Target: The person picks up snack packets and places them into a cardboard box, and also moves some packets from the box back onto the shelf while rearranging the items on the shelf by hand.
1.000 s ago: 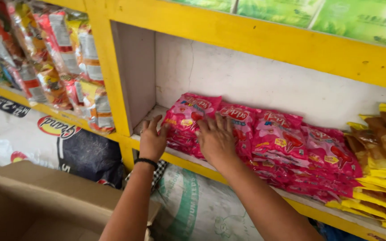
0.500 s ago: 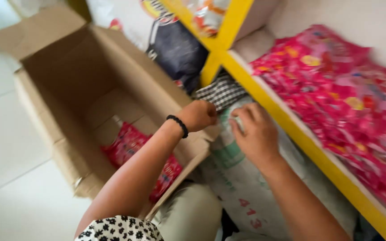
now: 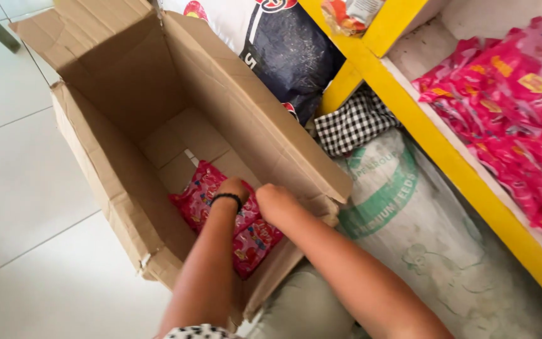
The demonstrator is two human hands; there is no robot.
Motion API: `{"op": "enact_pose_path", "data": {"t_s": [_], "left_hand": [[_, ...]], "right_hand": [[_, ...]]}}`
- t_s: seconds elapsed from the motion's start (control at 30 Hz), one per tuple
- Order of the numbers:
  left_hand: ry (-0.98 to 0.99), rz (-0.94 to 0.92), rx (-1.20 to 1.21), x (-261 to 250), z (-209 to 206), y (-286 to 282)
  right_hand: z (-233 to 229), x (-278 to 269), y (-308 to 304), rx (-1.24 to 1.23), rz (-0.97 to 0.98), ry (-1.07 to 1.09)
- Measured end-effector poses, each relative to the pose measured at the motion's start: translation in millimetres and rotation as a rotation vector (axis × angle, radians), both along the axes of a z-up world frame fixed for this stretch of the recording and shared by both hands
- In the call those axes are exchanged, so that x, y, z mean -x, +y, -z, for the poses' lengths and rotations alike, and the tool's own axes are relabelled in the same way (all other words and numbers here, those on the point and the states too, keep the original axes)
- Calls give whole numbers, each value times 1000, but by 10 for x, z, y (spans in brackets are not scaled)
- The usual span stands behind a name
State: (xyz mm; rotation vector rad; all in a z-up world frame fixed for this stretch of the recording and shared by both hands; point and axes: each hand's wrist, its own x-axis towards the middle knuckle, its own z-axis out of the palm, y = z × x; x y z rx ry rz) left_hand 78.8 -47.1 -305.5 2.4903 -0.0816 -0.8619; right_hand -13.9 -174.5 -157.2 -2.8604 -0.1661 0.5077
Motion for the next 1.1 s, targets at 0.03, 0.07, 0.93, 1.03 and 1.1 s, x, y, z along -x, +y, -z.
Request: {"op": "enact_pose_path", "data": {"t_s": [0.03, 0.07, 0.93, 1.03, 1.1], "left_hand": [[0, 3, -2, 56, 53, 59], [23, -178, -8, 112, 106, 119], [53, -510, 447, 224, 393, -283], [162, -672, 953, 197, 422, -342], [-165, -777, 834, 233, 6, -257]], "right_hand": [[265, -72, 37, -2, 3, 0], [530, -143, 75, -13, 32, 49], [459, -13, 15, -213, 215, 404], [591, -60, -165, -185, 454, 241], [583, -76, -223, -401, 598, 117]]}}
